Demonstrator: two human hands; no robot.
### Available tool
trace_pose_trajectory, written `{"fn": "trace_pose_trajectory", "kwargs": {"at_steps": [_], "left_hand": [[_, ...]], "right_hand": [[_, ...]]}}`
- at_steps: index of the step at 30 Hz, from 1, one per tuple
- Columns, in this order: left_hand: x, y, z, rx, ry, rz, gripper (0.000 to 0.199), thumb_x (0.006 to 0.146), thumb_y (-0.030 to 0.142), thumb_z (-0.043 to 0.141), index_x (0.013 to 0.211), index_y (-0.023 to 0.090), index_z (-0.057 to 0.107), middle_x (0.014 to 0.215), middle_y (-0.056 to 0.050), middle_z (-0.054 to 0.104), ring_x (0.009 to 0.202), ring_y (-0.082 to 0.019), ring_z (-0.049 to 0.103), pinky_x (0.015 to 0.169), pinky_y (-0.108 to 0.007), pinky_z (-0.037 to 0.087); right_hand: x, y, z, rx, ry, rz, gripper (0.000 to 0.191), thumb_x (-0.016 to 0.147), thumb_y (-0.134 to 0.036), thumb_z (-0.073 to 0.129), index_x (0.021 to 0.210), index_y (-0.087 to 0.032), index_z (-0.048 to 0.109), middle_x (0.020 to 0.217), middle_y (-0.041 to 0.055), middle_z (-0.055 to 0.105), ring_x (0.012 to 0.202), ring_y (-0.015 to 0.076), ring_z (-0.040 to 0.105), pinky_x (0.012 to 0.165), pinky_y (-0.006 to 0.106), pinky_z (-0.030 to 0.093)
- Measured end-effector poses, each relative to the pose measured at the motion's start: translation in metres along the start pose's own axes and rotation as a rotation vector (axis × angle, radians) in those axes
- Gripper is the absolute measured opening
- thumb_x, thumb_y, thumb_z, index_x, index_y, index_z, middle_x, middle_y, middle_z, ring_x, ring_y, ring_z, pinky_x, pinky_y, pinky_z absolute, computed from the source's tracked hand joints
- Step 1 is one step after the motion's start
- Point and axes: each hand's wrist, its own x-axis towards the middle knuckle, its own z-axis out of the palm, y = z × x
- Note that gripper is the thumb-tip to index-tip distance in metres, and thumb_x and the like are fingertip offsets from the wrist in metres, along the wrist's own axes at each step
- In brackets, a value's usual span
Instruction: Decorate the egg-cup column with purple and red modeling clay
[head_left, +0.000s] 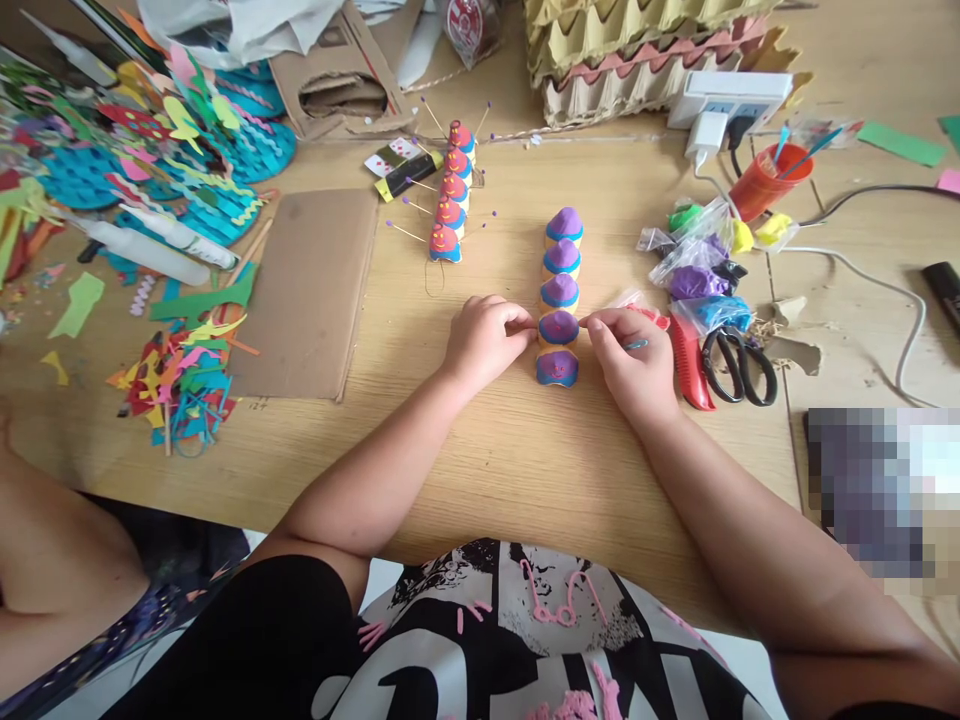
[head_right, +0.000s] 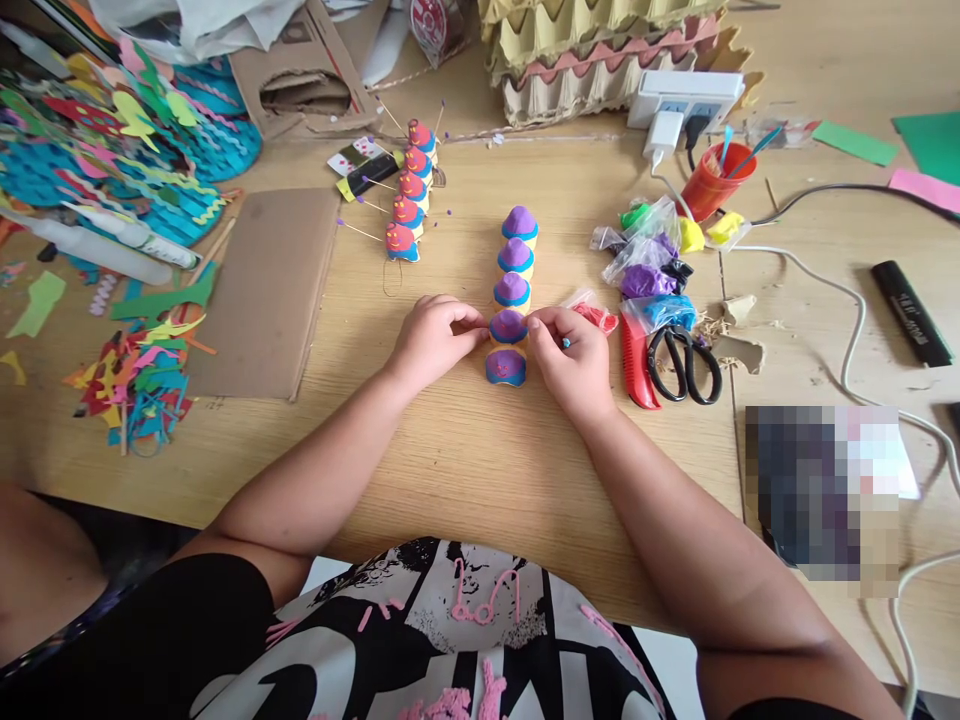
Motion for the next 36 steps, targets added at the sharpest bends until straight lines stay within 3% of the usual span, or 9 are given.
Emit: {"fn": "trace_pose_trajectory", "kwargs": {"at_steps": [12,18,20,23,27,36], "left_hand": [[0.001,0.001,-0.001,0.0,-0.034,-0.015,0.002,0.085,0.025,0.082,0.083,0.025,0.082,0.091,-0.002,0.08,0.096,-0.026,0.068,0.09,-0.041,0.049],[0.002,0.003,-0.009,-0.25,0.018,-0.036,0.01,0.088,0.018,0.076,0.079,0.021,0.077,0.087,0.0,0.079,0.085,-0.018,0.068,0.087,-0.035,0.052],[0.0,0.011,-0.014,-0.304,0.038,0.014,0.011,0.089,0.018,0.076,0.079,0.021,0.076,0.088,0.0,0.079,0.088,-0.018,0.068,0.091,-0.034,0.052],[-0.003,0.024,-0.02,-0.244,0.065,0.169,0.009,0.092,0.021,0.077,0.083,0.022,0.077,0.09,0.0,0.076,0.093,-0.018,0.067,0.097,-0.036,0.05],[-0.005,0.033,-0.02,-0.014,0.084,0.322,0.011,0.097,0.03,0.074,0.087,0.025,0.077,0.092,-0.003,0.072,0.099,-0.023,0.063,0.095,-0.039,0.048],[-0.005,0.034,-0.011,0.179,0.107,0.396,0.024,0.104,0.039,0.062,0.091,0.028,0.078,0.097,-0.006,0.07,0.104,-0.027,0.056,0.096,-0.044,0.044]], "right_hand": [[-0.001,0.0,0.0,0.018,0.001,0.013,0.026,0.095,-0.047,0.072,0.087,-0.022,0.076,0.077,0.0031,0.073,0.072,0.0189,0.065,0.068,0.034,0.053],[0.0,-0.001,-0.001,0.01,0.001,0.03,0.028,0.094,-0.049,0.073,0.086,-0.022,0.077,0.077,0.0026,0.074,0.068,0.0172,0.062,0.064,0.033,0.051],[0.001,-0.001,-0.001,0.01,0.002,0.03,0.029,0.094,-0.05,0.073,0.088,-0.022,0.078,0.08,0.0033,0.077,0.071,0.0179,0.065,0.067,0.034,0.053],[0.002,-0.001,0.0,0.02,0.004,0.006,0.029,0.096,-0.049,0.071,0.092,-0.022,0.08,0.09,0.0049,0.083,0.08,0.0201,0.071,0.075,0.036,0.058],[0.002,-0.003,0.001,0.029,-0.011,-0.022,0.023,0.097,-0.042,0.07,0.096,-0.023,0.083,0.099,0.0057,0.086,0.09,0.0224,0.077,0.085,0.038,0.062],[0.003,-0.005,0.002,0.024,-0.049,-0.039,0.023,0.098,-0.038,0.067,0.097,-0.022,0.084,0.103,0.0067,0.087,0.097,0.0247,0.08,0.092,0.04,0.064]]}}
